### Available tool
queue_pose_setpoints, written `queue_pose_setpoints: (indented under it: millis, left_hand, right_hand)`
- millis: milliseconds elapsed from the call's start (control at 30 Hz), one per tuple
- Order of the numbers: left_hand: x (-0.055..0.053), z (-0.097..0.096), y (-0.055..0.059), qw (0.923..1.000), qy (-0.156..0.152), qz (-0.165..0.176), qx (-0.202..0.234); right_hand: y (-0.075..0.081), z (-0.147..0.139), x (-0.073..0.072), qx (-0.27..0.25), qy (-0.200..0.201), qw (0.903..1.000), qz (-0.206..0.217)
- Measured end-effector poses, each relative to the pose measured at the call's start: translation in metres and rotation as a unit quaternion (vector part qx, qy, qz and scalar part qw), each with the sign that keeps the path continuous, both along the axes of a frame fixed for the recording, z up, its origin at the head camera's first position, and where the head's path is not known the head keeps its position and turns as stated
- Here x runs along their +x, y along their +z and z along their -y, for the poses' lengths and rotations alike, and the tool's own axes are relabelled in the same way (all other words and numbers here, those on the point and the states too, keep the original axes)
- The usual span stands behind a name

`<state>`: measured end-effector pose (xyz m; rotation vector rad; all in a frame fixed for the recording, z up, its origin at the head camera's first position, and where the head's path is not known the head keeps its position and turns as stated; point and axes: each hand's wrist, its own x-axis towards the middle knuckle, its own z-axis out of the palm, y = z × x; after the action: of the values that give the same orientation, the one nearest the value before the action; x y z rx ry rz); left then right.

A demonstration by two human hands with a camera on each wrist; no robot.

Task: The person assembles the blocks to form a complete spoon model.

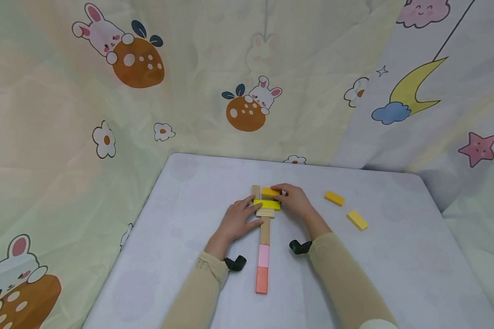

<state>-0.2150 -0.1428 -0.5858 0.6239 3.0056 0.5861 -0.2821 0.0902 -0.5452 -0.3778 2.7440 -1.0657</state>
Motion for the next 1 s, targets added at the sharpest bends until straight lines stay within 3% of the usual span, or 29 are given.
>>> queue_pose_setpoints:
  millis: [167, 467, 600, 833, 1000]
  left_hand:
    - [0.001, -0.001, 0.002, 0.9999, -0.001, 0.007, 0.009]
    - [0.0, -0.001, 0.0, 0.9999, 0.0, -0.01, 0.011]
    - [-0.001, -0.002, 0.0, 0.9994, 0.02, -0.019, 0.019]
    - [-0.003, -0.006, -0.005, 0.9977, 0.06, -0.019, -0.024]
    - [-0.003, -0.006, -0.004, 0.997, 0.071, -0.02, -0.022]
  right_hand:
    - [-0.004, 0.005, -0.002, 0.003, 0.006, 1.0, 0.002]
    - [-0.008, 0.006, -0.004, 0.008, -0.004, 0.9999, 0.014]
    - [-0.008, 0.006, -0.005, 0.004, -0.006, 0.9997, 0.022]
    - [-0.006, 0.009, -0.004, 0.009, -0.014, 0.9993, 0.033]
    - [-0.005, 0.012, -0.002, 0.013, -0.01, 0.9995, 0.029]
